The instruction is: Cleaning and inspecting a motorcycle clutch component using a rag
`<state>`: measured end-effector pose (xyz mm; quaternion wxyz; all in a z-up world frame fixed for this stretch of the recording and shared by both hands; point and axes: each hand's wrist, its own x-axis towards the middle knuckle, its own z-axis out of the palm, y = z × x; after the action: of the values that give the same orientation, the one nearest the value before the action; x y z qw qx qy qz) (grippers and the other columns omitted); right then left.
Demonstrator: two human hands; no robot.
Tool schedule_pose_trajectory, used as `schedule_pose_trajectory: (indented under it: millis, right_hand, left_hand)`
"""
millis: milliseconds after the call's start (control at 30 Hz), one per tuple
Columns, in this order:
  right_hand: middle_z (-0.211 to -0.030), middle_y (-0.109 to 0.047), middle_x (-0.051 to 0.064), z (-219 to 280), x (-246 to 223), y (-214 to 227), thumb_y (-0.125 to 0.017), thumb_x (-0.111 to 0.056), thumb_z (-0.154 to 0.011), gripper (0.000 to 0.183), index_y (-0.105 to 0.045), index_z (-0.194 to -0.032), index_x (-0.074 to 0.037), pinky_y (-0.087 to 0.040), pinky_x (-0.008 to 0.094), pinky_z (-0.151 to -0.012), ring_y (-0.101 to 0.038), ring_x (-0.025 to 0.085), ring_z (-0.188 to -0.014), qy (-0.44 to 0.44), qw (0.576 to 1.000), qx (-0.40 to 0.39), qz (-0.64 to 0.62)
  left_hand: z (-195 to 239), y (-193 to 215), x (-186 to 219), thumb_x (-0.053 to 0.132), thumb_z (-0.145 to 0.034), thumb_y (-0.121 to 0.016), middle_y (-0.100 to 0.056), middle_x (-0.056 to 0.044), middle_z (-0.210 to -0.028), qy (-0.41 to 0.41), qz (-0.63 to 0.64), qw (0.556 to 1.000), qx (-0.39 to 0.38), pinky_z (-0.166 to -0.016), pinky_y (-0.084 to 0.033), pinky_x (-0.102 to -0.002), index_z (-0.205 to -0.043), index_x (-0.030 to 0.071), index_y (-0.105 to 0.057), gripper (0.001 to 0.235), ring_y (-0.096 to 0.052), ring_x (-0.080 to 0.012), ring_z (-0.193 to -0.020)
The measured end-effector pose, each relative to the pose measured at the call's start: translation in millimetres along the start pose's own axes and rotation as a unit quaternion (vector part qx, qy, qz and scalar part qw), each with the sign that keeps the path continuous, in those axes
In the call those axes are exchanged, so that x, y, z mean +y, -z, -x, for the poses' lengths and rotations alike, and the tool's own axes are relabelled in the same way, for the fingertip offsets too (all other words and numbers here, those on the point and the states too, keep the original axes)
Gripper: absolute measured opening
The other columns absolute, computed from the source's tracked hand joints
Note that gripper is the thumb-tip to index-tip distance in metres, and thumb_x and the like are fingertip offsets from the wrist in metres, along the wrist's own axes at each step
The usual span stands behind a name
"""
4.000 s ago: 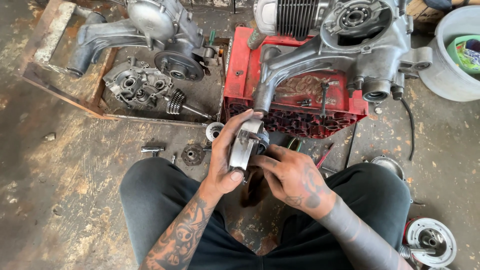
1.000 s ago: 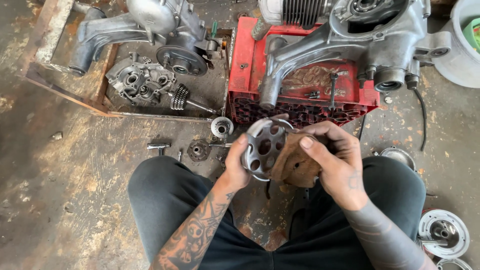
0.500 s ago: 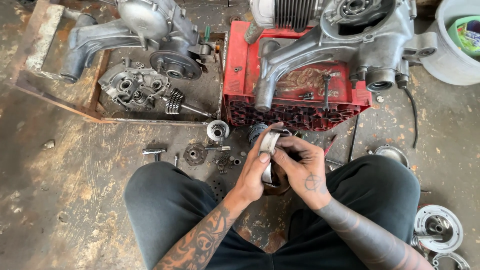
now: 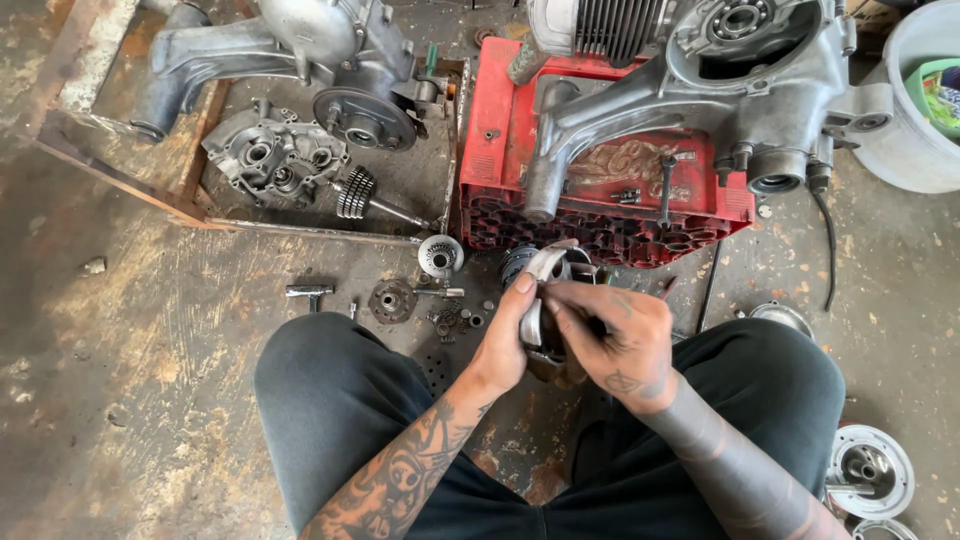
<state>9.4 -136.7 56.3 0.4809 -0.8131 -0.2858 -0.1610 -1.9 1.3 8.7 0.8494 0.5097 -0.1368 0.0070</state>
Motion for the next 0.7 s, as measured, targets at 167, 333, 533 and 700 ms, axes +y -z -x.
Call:
schedule_pose_trajectory:
  millis: [167,333,533,700]
  right_hand:
    - [-0.064,-0.069,0.004,0.6,17.1,1.8,-0.081,-0.002,-0.083,0.013,-0.077,-0.095,-0.005,-0.058,0.036,-0.057,-0.071,0.025,-0.056,0.113,0.983,0.069,0.13]
    - [-0.058,-0.061,0.003,3.2,29.6,-3.5,-0.081,-0.005,-0.081,0.012,-0.073,-0.09,-0.008,-0.055,0.038,-0.054,-0.068,0.026,-0.054,0.112,0.976,0.084,0.166]
    - [-0.052,-0.057,0.001,-2.8,18.6,-8.5,-0.082,-0.008,-0.083,0.015,-0.067,-0.082,-0.011,-0.052,0.032,-0.052,-0.066,0.024,-0.051,0.08,0.974,0.099,0.186]
    - [-0.055,-0.059,0.003,-9.4,18.0,-8.7,-0.082,-0.01,-0.087,0.019,-0.064,-0.082,-0.01,-0.052,0.034,-0.052,-0.068,0.026,-0.053,0.031,0.976,0.094,0.193]
  left_hand:
    - [4.3,-20.5,15.9,0.033,-0.101,-0.052,-0.057,-0.028,-0.135,0.102,0.069,0.988,0.089,-0.119,-0.03,-0.048,-0.144,-0.006,-0.048,0.058,-0.055,-0.0345,-0.124]
    - [10.6,-29.8,29.5,0.035,-0.104,-0.045,-0.053,-0.026,-0.141,0.128,0.031,0.989,0.071,-0.121,-0.027,-0.049,-0.143,-0.004,-0.049,0.056,-0.048,-0.0272,-0.132]
    - [2.0,-36.3,48.4,0.029,-0.105,-0.042,-0.049,-0.029,-0.145,0.122,0.021,0.989,0.087,-0.124,-0.025,-0.044,-0.143,-0.005,-0.047,0.051,-0.044,-0.0327,-0.14]
    - [3.2,-20.1,25.6,0.04,-0.103,-0.038,-0.048,-0.03,-0.145,0.044,-0.022,0.997,0.065,-0.121,-0.024,-0.051,-0.146,-0.003,-0.045,0.061,-0.042,-0.0381,-0.14]
